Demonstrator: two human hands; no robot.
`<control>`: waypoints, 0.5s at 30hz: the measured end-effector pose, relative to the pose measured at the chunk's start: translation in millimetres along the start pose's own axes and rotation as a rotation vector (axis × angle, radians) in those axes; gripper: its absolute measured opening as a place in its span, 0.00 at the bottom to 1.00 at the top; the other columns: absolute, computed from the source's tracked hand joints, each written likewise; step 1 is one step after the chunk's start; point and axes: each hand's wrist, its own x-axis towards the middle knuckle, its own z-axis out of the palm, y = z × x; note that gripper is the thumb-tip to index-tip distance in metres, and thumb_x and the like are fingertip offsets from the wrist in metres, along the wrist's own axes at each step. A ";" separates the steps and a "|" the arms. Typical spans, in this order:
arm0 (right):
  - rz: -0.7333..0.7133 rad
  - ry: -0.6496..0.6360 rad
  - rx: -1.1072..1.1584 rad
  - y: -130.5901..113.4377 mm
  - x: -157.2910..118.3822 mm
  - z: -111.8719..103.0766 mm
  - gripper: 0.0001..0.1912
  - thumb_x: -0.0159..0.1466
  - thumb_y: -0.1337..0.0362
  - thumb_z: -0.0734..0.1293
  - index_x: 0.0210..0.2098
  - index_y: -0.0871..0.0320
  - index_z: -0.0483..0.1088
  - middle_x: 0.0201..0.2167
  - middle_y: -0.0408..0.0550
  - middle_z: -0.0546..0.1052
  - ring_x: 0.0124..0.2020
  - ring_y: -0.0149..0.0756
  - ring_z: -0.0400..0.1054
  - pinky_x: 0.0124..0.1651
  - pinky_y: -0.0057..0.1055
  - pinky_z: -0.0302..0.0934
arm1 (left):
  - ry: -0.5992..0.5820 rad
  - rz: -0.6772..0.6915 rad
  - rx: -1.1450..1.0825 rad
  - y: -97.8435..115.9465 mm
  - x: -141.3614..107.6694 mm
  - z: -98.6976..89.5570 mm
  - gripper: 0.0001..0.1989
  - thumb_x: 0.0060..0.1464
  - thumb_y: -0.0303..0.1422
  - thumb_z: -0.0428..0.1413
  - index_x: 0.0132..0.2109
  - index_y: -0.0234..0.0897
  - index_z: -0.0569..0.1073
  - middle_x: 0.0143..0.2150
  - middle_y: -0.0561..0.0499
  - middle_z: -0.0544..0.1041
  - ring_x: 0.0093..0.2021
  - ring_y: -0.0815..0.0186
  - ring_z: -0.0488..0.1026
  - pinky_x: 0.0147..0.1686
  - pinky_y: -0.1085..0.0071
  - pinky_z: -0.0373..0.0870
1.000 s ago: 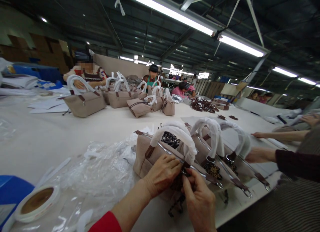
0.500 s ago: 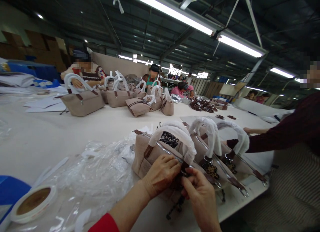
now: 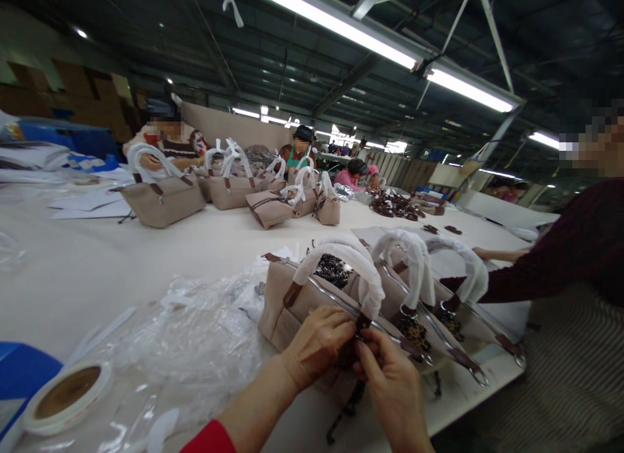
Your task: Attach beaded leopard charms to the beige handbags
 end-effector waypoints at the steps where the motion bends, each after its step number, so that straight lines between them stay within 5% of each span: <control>1: 0.003 -0.008 0.010 0.2 0.0 0.0 0.19 0.57 0.50 0.61 0.38 0.57 0.69 0.24 0.43 0.73 0.23 0.34 0.69 0.28 0.28 0.65 | 0.027 -0.017 -0.028 0.9 -0.3 1.2 0.13 0.59 0.33 0.45 0.34 0.34 0.72 0.32 0.47 0.77 0.36 0.66 0.72 0.38 0.70 0.70; 15: -0.013 -0.022 0.143 -1.6 0.1 -2.8 0.16 0.55 0.53 0.64 0.34 0.59 0.71 0.23 0.43 0.73 0.20 0.31 0.66 0.24 0.25 0.63 | 0.131 -0.398 -0.283 12.2 4.8 6.0 0.10 0.46 0.18 0.52 0.29 0.33 0.76 0.28 0.48 0.77 0.32 0.65 0.73 0.33 0.72 0.69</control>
